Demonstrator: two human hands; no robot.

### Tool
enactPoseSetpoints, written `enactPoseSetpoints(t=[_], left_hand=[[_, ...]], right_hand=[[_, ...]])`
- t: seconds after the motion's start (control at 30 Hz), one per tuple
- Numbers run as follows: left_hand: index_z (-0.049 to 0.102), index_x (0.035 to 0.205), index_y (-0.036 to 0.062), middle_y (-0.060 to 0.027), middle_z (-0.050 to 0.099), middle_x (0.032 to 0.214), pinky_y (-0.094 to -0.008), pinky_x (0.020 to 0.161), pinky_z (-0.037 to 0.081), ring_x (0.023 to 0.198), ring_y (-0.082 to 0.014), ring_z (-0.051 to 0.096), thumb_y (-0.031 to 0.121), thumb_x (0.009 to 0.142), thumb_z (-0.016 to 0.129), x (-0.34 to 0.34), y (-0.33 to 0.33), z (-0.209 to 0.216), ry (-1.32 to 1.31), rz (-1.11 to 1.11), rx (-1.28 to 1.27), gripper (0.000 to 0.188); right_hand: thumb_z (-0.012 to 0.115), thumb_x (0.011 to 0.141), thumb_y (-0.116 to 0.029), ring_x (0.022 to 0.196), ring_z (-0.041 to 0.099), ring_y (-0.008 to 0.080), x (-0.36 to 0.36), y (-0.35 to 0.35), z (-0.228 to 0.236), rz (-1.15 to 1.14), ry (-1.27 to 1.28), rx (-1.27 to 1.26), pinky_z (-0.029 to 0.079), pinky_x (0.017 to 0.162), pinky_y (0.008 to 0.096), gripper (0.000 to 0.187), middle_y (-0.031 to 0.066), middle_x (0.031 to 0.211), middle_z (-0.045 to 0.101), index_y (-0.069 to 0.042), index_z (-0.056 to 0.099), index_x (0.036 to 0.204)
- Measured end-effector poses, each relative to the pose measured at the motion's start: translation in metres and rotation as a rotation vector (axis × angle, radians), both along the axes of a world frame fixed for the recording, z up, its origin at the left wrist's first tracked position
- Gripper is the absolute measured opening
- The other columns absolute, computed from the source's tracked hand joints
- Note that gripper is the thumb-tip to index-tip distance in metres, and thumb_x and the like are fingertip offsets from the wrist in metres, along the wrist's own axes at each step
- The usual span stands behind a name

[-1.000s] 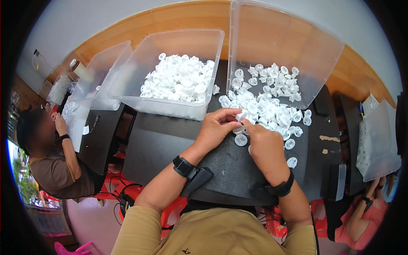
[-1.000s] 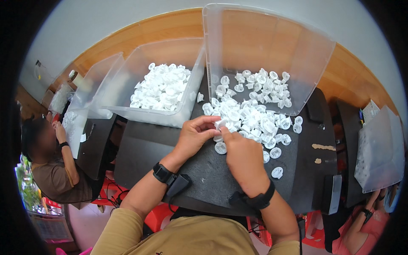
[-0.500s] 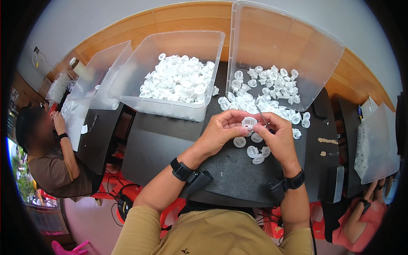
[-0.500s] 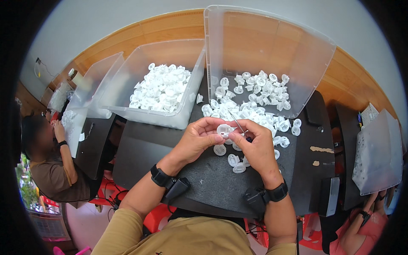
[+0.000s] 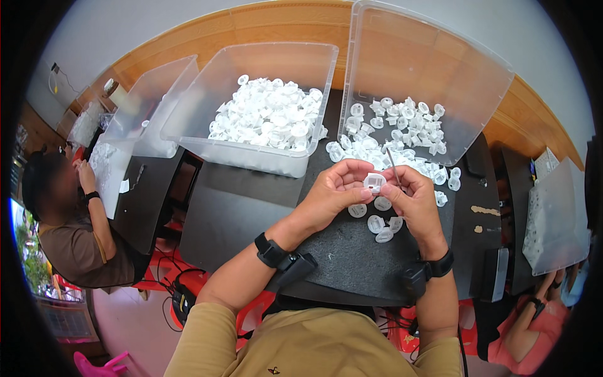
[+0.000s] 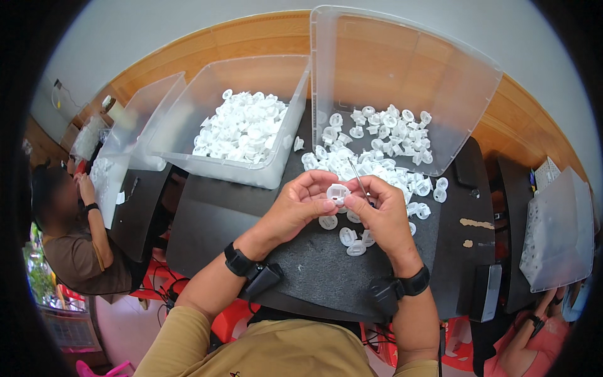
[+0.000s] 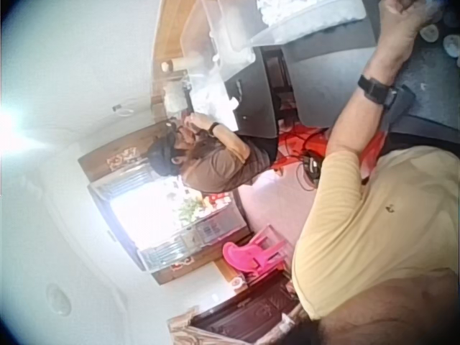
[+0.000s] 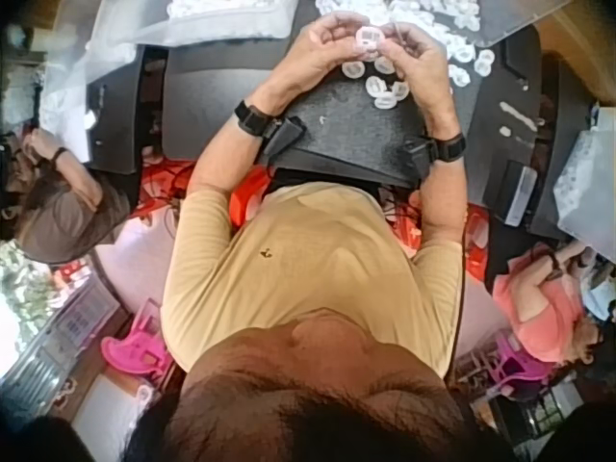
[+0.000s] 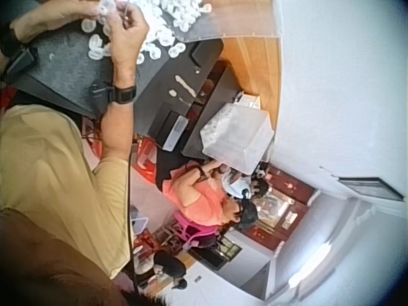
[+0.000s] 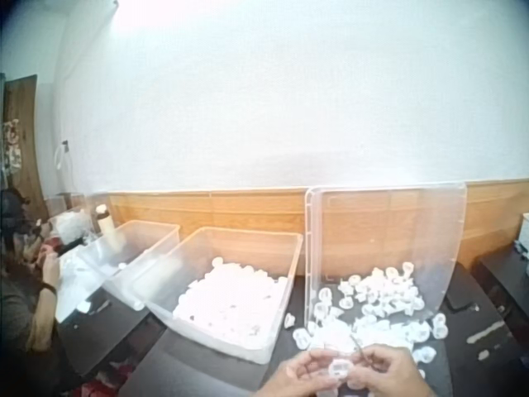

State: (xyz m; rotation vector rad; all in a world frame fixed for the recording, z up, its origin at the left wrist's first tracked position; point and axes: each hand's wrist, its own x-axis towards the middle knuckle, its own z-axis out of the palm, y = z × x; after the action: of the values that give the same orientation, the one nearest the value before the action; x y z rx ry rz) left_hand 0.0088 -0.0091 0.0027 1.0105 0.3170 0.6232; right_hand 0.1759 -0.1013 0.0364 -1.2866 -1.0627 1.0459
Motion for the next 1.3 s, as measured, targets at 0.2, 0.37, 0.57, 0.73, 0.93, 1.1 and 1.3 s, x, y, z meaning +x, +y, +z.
enactPoseSetpoints(t=[0.2,0.37,0.57,0.73,0.93,1.1,1.3], left_hand=[[0.051,0.117,0.0001,-0.0101,0.06,0.112,-0.0266,0.084,0.054,0.097,-0.0132,0.063,0.0,0.088,0.061,0.001,-0.001,0.006,0.02,0.097,0.18,0.03],[0.05,0.117,-0.0001,-0.0109,0.06,0.112,-0.0268,0.082,0.055,0.098,-0.0135,0.063,0.001,0.09,0.059,0.0,0.002,0.003,0.026,0.033,0.169,0.029],[0.051,0.12,-0.0005,-0.0095,0.061,0.112,-0.0268,0.083,0.055,0.098,-0.0135,0.063,0.003,0.089,0.061,0.001,0.0,0.006,0.075,0.093,0.15,0.032],[0.054,0.122,-0.0001,-0.0083,0.062,0.112,-0.0258,0.087,0.052,0.1,-0.0126,0.062,0.0,0.084,0.067,0.0,0.007,-0.008,0.044,0.077,0.122,0.04],[0.056,0.117,0.0011,-0.0079,0.063,0.111,-0.027,0.092,0.05,0.101,-0.0128,0.061,-0.003,0.083,0.068,-0.004,0.023,-0.023,0.058,0.151,0.098,0.036],[0.056,0.116,0.0011,-0.0077,0.063,0.11,-0.0266,0.091,0.05,0.1,-0.0127,0.061,-0.004,0.082,0.068,-0.004,0.023,-0.027,0.059,0.166,0.098,0.036],[0.056,0.118,0.0002,-0.0076,0.063,0.108,-0.0257,0.09,0.051,0.099,-0.0121,0.061,-0.005,0.083,0.067,-0.005,0.021,-0.025,0.081,0.17,0.09,0.037]], right_hand=[[0.067,0.085,-0.008,0.055,0.044,-0.0006,-0.001,0.0,-0.002,-0.036,0.036,0.041,0.033,0.044,0.0156,0.021,0.0001,0.08,0.062,-0.001,0.062,0.104],[0.065,0.086,-0.008,0.067,0.053,0.0017,-0.003,0.0,0.003,0.002,-0.08,0.034,0.04,0.052,0.0161,0.019,0.0015,0.085,0.063,0.0,0.062,0.103],[0.063,0.087,-0.008,0.077,0.06,0.0056,-0.003,0.001,-0.003,-0.025,-0.114,0.052,0.047,0.063,0.02,0.019,0.0032,0.088,0.066,0.001,0.062,0.104],[0.059,0.09,-0.009,0.08,0.064,0.011,-0.007,0.001,-0.003,-0.063,-0.186,-0.005,0.05,0.068,0.0251,0.02,0.0062,0.09,0.067,0.001,0.062,0.107],[0.054,0.088,-0.005,0.073,0.067,0.0257,-0.015,-0.005,-0.002,-0.105,-0.609,0.174,0.051,0.066,0.0321,0.025,0.0144,0.085,0.068,-0.003,0.065,0.11],[0.056,0.082,-0.005,0.069,0.065,0.0287,-0.023,-0.007,-0.002,-0.151,-0.997,0.132,0.05,0.06,0.0378,0.032,0.0084,0.08,0.068,-0.012,0.066,0.112],[0.057,0.083,-0.007,0.068,0.065,0.0286,-0.027,-0.009,0.0,-0.178,-1.077,0.121,0.049,0.057,0.0391,0.031,0.0078,0.079,0.067,-0.013,0.066,0.112]])
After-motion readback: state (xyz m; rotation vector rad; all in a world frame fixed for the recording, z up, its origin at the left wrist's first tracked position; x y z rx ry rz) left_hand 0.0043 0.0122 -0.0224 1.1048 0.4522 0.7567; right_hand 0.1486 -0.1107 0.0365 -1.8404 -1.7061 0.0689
